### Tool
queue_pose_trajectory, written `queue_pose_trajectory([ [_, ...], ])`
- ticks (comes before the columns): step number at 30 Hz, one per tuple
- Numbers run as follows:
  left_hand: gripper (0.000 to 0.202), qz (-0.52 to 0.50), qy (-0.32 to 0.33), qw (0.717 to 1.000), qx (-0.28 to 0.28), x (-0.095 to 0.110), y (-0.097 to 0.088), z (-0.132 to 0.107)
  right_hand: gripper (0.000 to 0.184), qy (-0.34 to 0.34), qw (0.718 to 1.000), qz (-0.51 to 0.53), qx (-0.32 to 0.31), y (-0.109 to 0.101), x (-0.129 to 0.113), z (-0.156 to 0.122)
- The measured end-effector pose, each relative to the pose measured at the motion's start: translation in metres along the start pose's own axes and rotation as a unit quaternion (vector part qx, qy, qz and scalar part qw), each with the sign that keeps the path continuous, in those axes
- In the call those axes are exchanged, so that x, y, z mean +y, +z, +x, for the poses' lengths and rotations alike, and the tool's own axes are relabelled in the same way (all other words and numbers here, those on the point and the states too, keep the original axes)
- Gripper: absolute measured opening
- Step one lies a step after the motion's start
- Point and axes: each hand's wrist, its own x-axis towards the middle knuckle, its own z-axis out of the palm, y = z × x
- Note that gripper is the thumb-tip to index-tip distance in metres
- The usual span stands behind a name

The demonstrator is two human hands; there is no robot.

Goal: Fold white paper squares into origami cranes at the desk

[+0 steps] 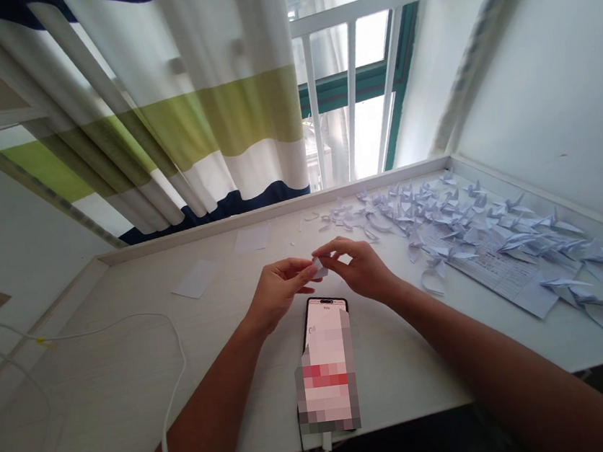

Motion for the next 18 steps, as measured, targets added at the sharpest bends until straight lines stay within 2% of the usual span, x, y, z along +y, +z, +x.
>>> queue_pose_trajectory([
  [3, 0.036, 0.027, 0.052, 0.997, 0.045, -0.004, 0.004, 0.001, 0.014, 0.016, 0.999, -0.010, 0.036, 0.003, -0.002, -0.001],
  [6, 0.034, 0.046, 0.081, 0.993, 0.072, -0.009, 0.005, 0.002, 0.013, 0.037, 0.998, 0.004, 0.041, 0.005, -0.007, -0.001],
  [11, 0.033, 0.071, 0.084, 0.992, 0.066, -0.014, 0.002, 0.002, 0.017, 0.064, 0.997, 0.042, 0.011, 0.004, -0.011, 0.001],
  [18, 0.040, 0.082, 0.082, 0.990, 0.074, -0.009, 0.004, -0.001, 0.023, 0.085, 0.993, 0.086, -0.019, 0.004, -0.009, 0.002],
])
